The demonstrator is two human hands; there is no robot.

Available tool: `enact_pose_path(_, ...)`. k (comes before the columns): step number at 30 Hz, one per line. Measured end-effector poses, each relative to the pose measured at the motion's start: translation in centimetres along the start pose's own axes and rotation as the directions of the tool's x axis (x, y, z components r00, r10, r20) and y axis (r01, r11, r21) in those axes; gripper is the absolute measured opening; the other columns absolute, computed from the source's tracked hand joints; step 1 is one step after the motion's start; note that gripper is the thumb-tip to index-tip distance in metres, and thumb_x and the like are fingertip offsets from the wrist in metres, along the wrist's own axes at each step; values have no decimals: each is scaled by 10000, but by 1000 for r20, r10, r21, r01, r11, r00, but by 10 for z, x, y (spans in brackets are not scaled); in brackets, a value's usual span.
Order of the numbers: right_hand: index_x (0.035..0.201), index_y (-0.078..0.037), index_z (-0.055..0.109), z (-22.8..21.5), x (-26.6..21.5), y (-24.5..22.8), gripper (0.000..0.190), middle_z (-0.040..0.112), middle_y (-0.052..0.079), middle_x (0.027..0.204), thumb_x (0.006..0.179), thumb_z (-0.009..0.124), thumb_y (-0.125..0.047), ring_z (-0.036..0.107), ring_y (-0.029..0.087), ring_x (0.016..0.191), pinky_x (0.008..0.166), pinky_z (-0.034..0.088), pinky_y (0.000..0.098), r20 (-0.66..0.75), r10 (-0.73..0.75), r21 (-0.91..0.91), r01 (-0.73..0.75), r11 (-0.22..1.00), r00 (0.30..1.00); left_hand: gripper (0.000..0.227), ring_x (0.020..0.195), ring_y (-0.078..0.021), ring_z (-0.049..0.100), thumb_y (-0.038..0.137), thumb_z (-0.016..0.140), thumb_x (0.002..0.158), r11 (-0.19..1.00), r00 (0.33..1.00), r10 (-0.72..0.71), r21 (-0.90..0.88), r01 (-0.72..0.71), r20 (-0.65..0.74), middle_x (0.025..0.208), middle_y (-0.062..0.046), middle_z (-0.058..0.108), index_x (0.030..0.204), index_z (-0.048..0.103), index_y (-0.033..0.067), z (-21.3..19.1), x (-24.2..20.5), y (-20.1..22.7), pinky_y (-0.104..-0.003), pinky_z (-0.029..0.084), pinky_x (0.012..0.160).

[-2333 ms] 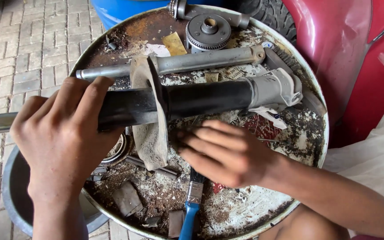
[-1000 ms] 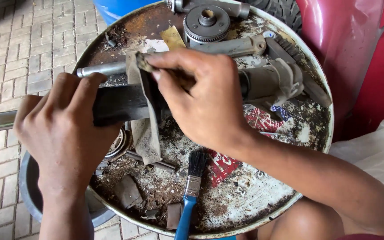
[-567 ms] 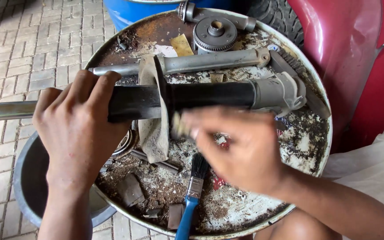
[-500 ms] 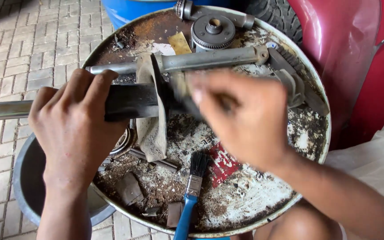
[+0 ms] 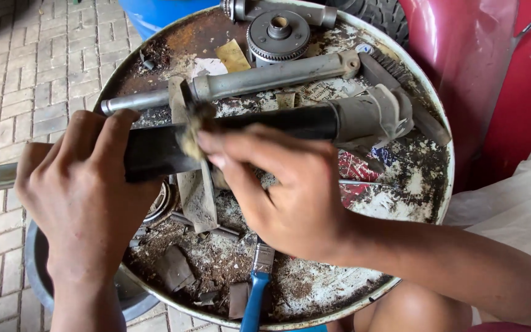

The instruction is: Wiping a metal automotive part with a sponge and using a scribe to clean or mark it on a makeshift workbench.

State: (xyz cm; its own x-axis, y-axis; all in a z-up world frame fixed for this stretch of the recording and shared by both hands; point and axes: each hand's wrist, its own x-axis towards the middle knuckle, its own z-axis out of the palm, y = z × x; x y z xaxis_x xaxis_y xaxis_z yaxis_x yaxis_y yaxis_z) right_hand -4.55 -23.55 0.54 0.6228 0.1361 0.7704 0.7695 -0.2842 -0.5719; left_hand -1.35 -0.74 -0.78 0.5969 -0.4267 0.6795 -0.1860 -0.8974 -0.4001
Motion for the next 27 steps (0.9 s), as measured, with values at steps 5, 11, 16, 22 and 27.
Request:
enact_pose_path(5,1120,35,677,-24,-15,-10,173,781,172,1054,948,667,36,814,254,908,776,713,280,113,0,53,-6,999,994,343,843,-120,720,424,820,969,999,1000,-6,-32,6,16,1056,53,747,1255,764,244,-3,6,0,-299,503,763)
enact_pose_path(11,1098,29,656,-35,-24,5,160,683,133,909,942,671,-3,770,289,1070,900,680,294,99,174,289,-196,937,980,406,787,-118,708,481,827,937,999,1000,-5,-54,6,18,1044,53,740,1257,752,244,-3,8,0,-287,481,724)
enact_pose_path(16,1119,31,645,-35,-18,13,176,726,214,1197,957,647,-37,759,147,730,551,623,175,27,163,218,-164,962,986,360,762,-110,694,347,815,891,997,1000,-1,-83,1,10,1054,48,757,1222,750,222,-3,10,-1,-279,457,698)
enact_pose_path(22,1111,66,645,-12,14,23,117,769,187,1074,1000,612,76,783,177,751,554,654,203,73,-126,-170,137,976,989,283,693,-69,640,436,811,1016,997,1000,8,-77,-9,-3,1028,74,749,1220,750,250,0,9,-1,-252,433,657)
enact_pose_path(27,968,68,635,7,-4,34,79,686,180,832,913,641,123,665,286,755,820,595,419,91,-218,-263,234,936,972,249,677,-131,670,331,771,957,996,1000,-7,-90,7,-7,1017,46,749,1181,750,222,-4,11,0,-284,422,671)
